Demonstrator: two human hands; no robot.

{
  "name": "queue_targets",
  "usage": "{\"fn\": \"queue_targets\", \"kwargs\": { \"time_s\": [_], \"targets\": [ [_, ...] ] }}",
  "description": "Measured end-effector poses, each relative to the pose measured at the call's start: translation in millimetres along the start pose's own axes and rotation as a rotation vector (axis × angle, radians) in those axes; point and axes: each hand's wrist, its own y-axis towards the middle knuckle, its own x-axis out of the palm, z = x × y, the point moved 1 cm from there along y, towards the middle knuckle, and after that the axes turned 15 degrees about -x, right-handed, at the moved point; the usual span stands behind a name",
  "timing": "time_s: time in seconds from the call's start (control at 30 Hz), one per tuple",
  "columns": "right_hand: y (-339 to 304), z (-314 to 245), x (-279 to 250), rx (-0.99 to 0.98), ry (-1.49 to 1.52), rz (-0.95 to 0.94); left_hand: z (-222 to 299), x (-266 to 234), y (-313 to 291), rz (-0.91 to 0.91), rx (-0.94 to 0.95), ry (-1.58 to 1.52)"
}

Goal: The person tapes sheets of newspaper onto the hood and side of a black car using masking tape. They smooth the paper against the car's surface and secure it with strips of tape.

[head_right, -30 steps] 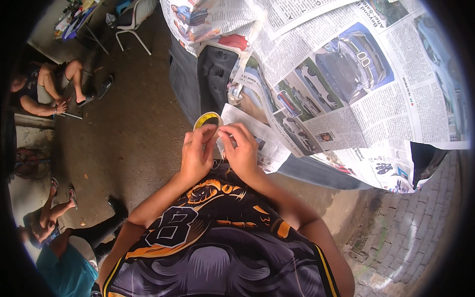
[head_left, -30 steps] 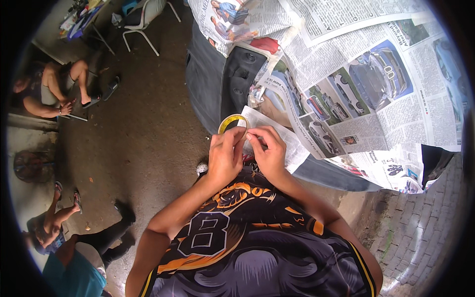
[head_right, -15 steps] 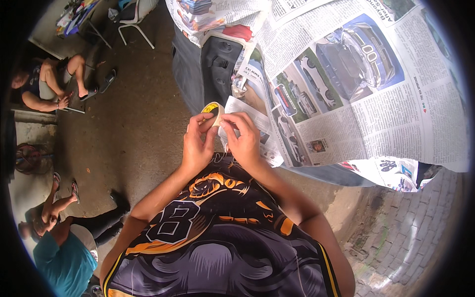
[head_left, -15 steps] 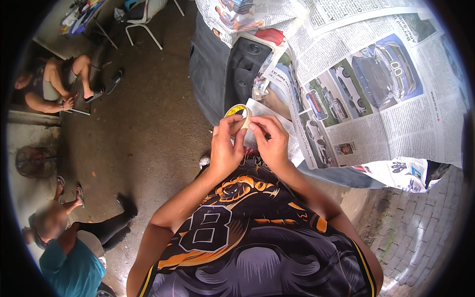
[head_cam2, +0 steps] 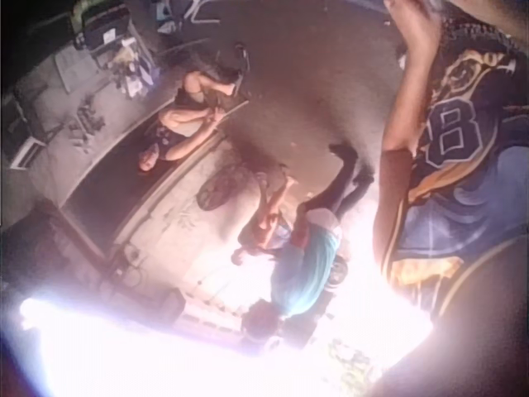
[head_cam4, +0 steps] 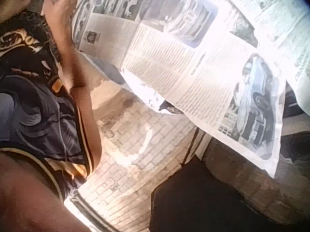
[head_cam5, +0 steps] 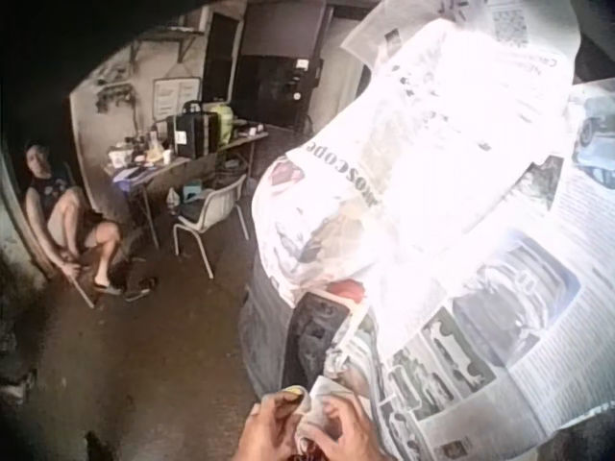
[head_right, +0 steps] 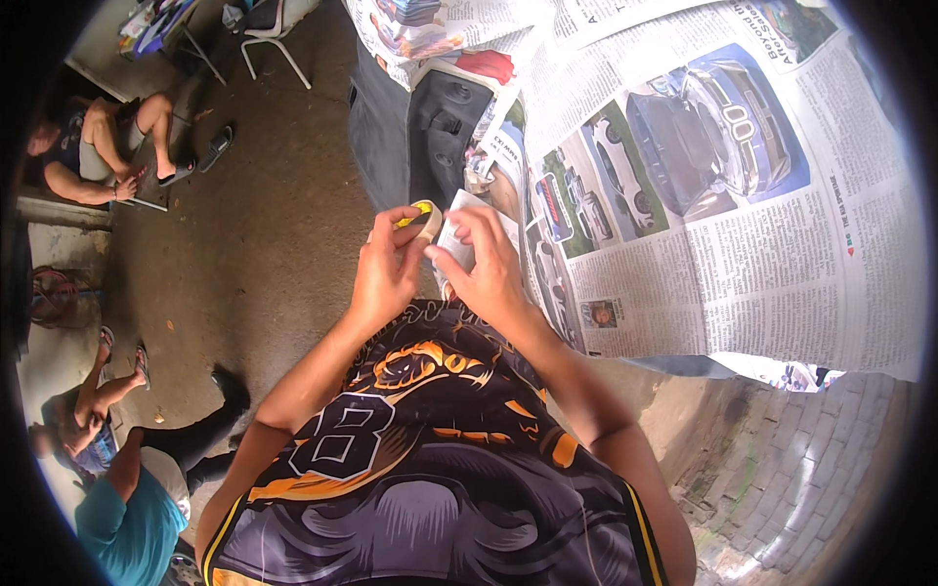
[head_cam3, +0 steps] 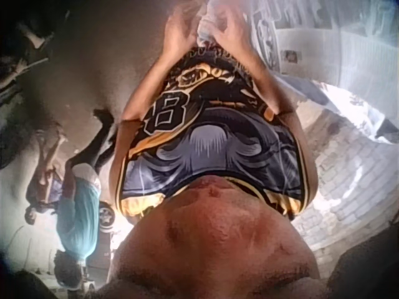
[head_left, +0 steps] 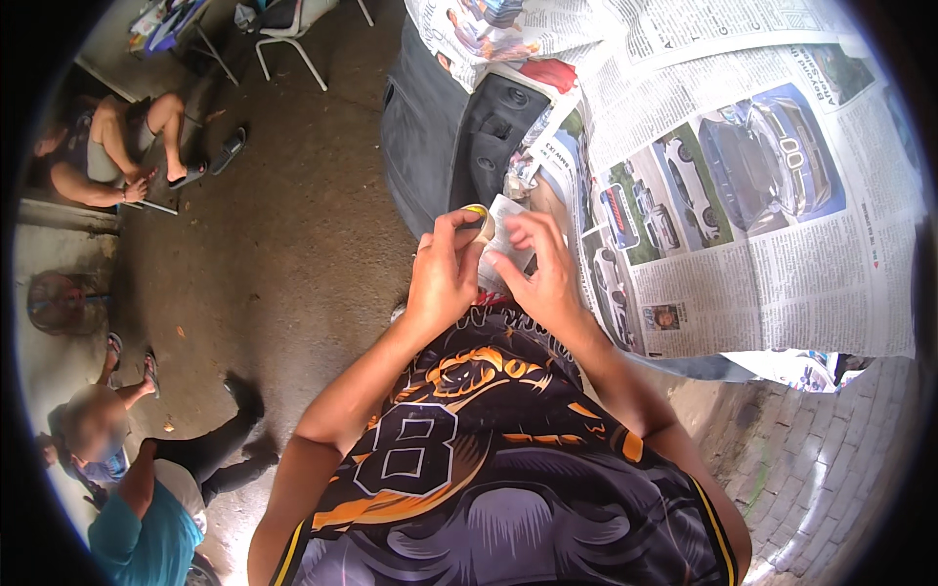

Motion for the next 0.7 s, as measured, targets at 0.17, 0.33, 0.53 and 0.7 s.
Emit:
{"fn": "queue_targets", "kwargs": {
  "time_s": [0.17,0.33,0.53,0.7],
  "targets": [
    [11,-1,-6,-0.214,-0.104,-0.061,0,-4,0,-0.108,-0.106,-0.046],
    [13,-1,-2,-0.156,-0.141,0.023,12,-6,-9,-0.128,0.018,-0.032],
    [10,1,-1,-0.009,-0.046,0.003,16,-17,-11,-0.34,-0.329,-0.139],
    [7,-5,0,0.134,0.099,0.029,-6,-18,-3,-0.282,-0.228,-0.048]
  ]
}}
